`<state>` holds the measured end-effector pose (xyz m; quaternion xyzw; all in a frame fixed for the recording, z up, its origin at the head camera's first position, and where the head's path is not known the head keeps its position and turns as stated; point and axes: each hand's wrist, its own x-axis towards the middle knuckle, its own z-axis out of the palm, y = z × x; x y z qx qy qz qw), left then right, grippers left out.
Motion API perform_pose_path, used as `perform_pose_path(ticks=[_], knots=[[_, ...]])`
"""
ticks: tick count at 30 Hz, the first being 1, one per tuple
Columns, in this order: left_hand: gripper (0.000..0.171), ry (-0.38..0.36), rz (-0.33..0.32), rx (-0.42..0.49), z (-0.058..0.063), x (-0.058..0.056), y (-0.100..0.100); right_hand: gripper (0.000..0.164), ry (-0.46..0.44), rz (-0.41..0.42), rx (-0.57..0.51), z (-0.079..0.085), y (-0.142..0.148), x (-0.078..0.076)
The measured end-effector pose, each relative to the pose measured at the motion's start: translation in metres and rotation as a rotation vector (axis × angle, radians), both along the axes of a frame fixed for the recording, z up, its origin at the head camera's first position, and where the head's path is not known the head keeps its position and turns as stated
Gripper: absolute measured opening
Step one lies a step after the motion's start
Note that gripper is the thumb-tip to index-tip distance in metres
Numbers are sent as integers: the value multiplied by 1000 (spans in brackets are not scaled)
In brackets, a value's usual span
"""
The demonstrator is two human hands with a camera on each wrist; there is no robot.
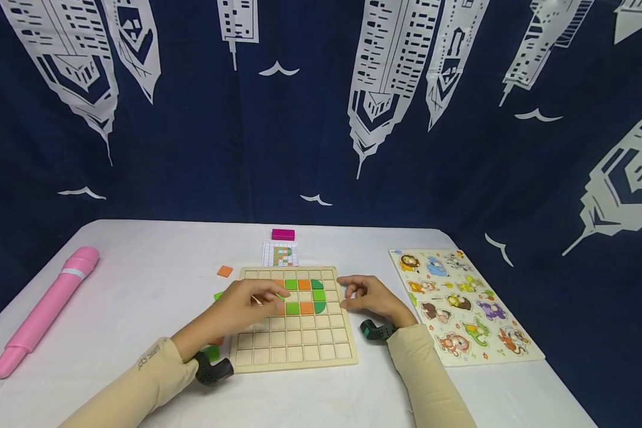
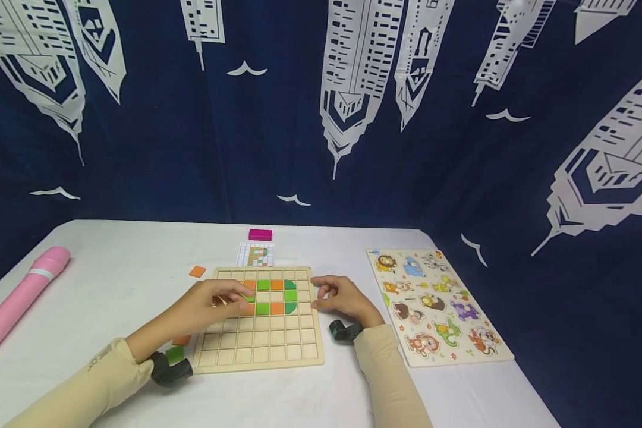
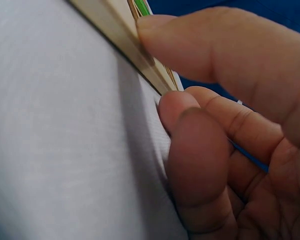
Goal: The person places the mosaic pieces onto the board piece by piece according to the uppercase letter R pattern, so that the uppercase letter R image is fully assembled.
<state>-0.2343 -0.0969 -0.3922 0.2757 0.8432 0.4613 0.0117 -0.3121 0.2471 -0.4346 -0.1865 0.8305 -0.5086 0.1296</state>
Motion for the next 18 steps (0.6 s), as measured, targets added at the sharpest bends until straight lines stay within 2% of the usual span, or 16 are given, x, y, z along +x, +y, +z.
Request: perform_pose_path(ticks=[4, 10, 14, 18], knots=[[24, 3, 14, 8, -2, 4, -29, 62, -6, -13, 2, -2, 0, -1], [27, -24, 86, 22, -5, 8, -68, 62, -1, -11, 6, -2, 0, -1], [26, -35, 123, 31, -5, 11, -82, 61, -2, -6, 8, -2, -1, 0], [26, -41, 133, 37, -4, 13, -88, 62, -8, 1, -5, -1, -1, 0]])
